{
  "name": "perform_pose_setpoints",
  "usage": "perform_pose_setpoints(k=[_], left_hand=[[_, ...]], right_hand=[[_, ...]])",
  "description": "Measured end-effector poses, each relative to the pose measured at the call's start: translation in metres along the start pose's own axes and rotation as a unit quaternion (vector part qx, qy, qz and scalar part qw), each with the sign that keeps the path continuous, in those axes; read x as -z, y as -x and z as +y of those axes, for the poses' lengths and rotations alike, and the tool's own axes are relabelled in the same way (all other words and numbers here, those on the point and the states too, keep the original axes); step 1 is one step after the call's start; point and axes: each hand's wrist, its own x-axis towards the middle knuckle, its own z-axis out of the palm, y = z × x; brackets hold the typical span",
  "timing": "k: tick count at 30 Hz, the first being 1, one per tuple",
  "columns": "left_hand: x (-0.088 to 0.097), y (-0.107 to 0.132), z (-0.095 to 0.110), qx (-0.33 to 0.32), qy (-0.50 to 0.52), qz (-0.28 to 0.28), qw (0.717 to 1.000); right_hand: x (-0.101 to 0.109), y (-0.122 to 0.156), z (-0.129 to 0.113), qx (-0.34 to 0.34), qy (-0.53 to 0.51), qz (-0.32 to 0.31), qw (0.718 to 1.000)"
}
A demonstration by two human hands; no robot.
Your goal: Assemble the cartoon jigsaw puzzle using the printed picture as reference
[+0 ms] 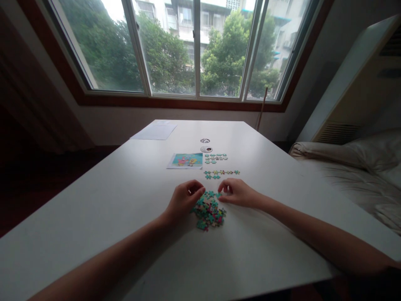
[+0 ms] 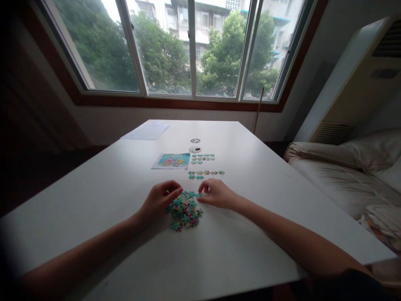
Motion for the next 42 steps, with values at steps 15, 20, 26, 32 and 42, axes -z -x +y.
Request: perform_pose_setpoints(k=[15,20,26,32,42], left_hand=[[-0.001,0.01,0.015,-0.066,-0.081,-0.044,0.994],[-0.003,0.012,0.018,-0.05,-0.075,-0.061,0.994],[-0.004,0.011,0.018,0.004,0.019,-0.047,0.999],[-0.003,0.01,0.017,0.037,0.063,-0.01,0.997],[0.002,0.002,0.011,0.034,0.052,0.028,0.998]], right_hand=[[-0.003,0.003,-0.015,0.051,-0.182,-0.001,0.982],[-0.002,0.006,-0.025,0.058,-0.206,0.019,0.977],[-0.007,0.005,-0.022,0.016,-0.248,0.088,0.965],[-0.008,0.007,-0.024,0.002,-0.205,0.088,0.975],[-0.003,0.004,0.0,-0.013,-0.207,0.208,0.956]])
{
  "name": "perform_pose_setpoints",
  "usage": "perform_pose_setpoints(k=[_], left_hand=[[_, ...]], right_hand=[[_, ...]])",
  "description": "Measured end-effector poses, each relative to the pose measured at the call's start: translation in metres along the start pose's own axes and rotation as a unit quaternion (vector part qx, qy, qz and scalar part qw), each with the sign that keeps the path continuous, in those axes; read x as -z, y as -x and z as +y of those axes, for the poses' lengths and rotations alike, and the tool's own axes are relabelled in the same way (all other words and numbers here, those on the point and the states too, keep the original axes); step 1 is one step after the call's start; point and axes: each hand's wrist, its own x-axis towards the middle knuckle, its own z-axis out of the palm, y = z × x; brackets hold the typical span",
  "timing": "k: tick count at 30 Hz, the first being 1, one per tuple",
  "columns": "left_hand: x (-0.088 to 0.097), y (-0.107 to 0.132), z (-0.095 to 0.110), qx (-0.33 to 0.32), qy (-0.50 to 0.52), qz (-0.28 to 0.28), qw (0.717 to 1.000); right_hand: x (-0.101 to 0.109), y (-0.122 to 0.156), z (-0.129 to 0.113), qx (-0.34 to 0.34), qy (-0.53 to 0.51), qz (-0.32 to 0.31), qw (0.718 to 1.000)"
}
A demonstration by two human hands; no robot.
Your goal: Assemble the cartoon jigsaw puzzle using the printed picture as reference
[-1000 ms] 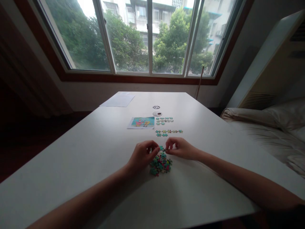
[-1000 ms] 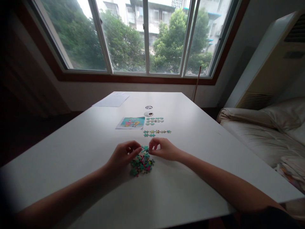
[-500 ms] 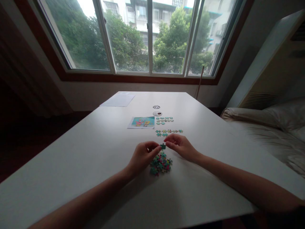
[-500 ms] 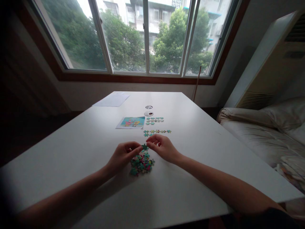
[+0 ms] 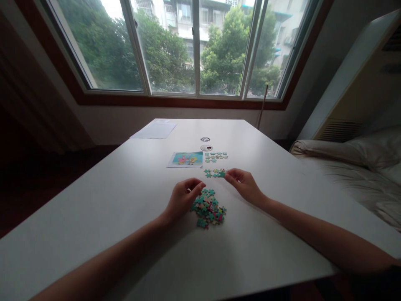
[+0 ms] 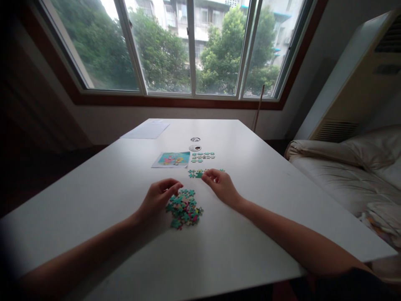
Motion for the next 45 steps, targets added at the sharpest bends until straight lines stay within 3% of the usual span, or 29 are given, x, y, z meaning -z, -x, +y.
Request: perform_pose_setpoints(k=[6,10,12,16,21,29,45], left_hand=[[0.001,-0.005,-0.009,0.012,0.007,0.016,1.0],[-0.001,-0.004,-0.012,0.01,0.007,0.018,1.0],[-0.002,-0.005,-0.015,0.01,0.005,0.018,1.0],[-0.001,-0.006,-0.018,0.009,0.002,0.016,1.0],[-0.001,-0.005,-0.018,0.012,0.003,0.013,1.0],[-0.001,-0.003,-0.013,0.016,0.008,0.008,1.0],[-0.002,-0.006,-0.012,0.011,0.012,0.009,1.0]], right_hand=[[0.007,-0.003,0.006,0.005,0.031,-0.002,1.0],[0.017,-0.03,0.015,0.007,0.141,-0.011,0.99],[0.026,-0.055,0.029,-0.032,0.231,-0.016,0.972],[0.044,-0.103,0.068,-0.1,0.292,-0.012,0.951],[0.05,-0.132,0.102,-0.152,0.343,-0.034,0.926],[0.05,-0.14,0.12,-0.149,0.367,-0.025,0.918],[0.047,-0.134,0.113,-0.119,0.332,-0.003,0.936]])
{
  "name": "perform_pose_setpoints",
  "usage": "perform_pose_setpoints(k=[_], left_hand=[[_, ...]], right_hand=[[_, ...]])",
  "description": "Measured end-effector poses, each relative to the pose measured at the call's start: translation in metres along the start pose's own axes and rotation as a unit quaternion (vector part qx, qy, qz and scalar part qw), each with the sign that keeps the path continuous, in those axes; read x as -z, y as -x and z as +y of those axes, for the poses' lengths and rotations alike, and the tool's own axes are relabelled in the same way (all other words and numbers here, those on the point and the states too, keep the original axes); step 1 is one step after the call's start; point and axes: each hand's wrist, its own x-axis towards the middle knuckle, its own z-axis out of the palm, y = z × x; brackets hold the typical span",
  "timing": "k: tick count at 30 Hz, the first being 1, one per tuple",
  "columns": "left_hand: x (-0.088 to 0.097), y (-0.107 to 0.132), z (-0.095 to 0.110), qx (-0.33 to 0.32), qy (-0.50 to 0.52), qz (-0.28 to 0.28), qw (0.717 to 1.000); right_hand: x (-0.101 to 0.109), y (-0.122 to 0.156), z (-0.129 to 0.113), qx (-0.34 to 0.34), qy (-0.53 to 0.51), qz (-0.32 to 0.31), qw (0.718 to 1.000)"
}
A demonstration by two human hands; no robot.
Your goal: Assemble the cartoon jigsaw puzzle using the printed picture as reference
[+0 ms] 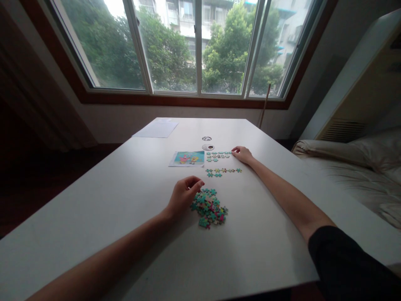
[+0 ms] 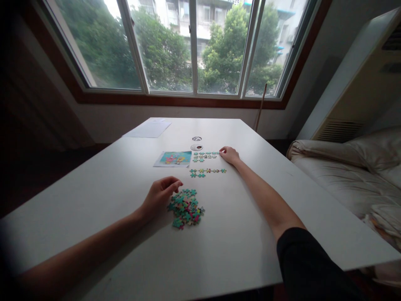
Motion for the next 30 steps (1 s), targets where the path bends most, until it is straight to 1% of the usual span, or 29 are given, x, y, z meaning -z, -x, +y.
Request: perform_pose_setpoints(k=[3,5,7,9,10,11,12,13,15,17,20,24,30], left_hand=[[0.0,0.001,-0.001,-0.002,-0.004,-0.003,1.0],[0.001,0.001,-0.002,-0.002,-0.007,-0.005,1.0],[0.001,0.002,-0.001,-0.003,-0.01,-0.005,1.0],[0.001,0.001,-0.001,-0.003,-0.012,-0.004,1.0],[0.001,0.001,-0.001,-0.004,-0.013,-0.004,1.0],[0.001,0.001,-0.002,-0.005,-0.015,-0.004,1.0],[0.001,0.0,-0.002,-0.007,-0.016,-0.004,1.0],[0.001,0.0,-0.002,-0.009,-0.018,-0.004,1.0],[0.001,0.001,-0.001,-0.013,-0.021,-0.003,1.0],[0.001,0.001,0.0,-0.017,-0.023,-0.002,1.0],[0.001,0.002,0.002,-0.021,-0.026,-0.003,0.999],[0.001,0.002,0.003,-0.022,-0.029,-0.007,0.999],[0.0,0.001,0.001,-0.025,-0.034,-0.016,0.999]], right_hand=[[0.007,0.009,-0.009,0.032,-0.021,0.003,0.999],[0.011,0.025,-0.021,0.07,-0.037,-0.006,0.997],[0.014,0.049,-0.037,0.121,-0.055,-0.031,0.991],[0.015,0.079,-0.054,0.18,-0.075,-0.071,0.978],[0.015,0.094,-0.063,0.238,-0.101,-0.093,0.962],[0.014,0.109,-0.07,0.276,-0.121,-0.113,0.947],[0.014,0.122,-0.077,0.297,-0.127,-0.132,0.937],[0.013,0.133,-0.082,0.309,-0.127,-0.133,0.933],[0.012,0.147,-0.089,0.312,-0.121,-0.133,0.933],[0.012,0.152,-0.092,0.298,-0.124,-0.135,0.937],[0.014,0.15,-0.094,0.272,-0.141,-0.158,0.939],[0.018,0.145,-0.093,0.252,-0.149,-0.19,0.937],[0.015,0.144,-0.092,0.231,-0.158,-0.195,0.94]])
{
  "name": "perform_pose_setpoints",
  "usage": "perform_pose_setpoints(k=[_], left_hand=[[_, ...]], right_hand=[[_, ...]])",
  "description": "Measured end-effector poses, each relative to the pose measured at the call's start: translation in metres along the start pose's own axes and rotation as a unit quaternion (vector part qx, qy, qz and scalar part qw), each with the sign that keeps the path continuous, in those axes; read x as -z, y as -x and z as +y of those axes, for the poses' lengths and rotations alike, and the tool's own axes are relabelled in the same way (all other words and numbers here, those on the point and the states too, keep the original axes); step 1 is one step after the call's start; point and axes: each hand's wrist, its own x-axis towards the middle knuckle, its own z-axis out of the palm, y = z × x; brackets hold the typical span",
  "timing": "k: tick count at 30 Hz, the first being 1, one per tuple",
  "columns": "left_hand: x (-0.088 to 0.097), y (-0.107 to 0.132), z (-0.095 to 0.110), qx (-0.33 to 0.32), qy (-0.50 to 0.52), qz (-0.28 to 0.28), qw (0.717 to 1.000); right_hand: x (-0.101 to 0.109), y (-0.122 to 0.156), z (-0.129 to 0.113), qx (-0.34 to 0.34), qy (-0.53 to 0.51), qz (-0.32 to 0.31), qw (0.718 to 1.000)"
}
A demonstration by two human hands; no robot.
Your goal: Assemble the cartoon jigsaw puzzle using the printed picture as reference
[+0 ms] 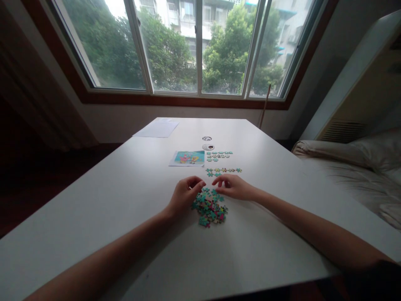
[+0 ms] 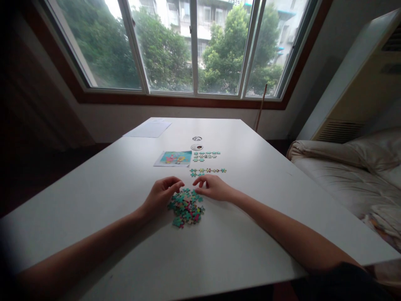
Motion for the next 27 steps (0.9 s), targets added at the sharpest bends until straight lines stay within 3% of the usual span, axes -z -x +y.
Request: perform_pose_setpoints(k=[7,11,19,27], left_hand=[[0.001,0.0,-0.001,-0.004,-0.014,-0.003,1.0],[0.002,0.002,-0.001,-0.009,-0.031,-0.006,0.999],[0.005,0.006,0.008,-0.047,-0.061,-0.069,0.995],[0.006,0.009,0.014,-0.071,-0.037,-0.057,0.995]], right_hand=[[0.004,0.0,-0.003,0.005,0.019,-0.028,0.999],[0.006,0.004,-0.005,-0.027,-0.053,-0.048,0.997],[0.0,0.006,-0.022,-0.072,-0.301,0.03,0.951],[-0.007,0.005,-0.031,-0.096,-0.369,0.082,0.921]])
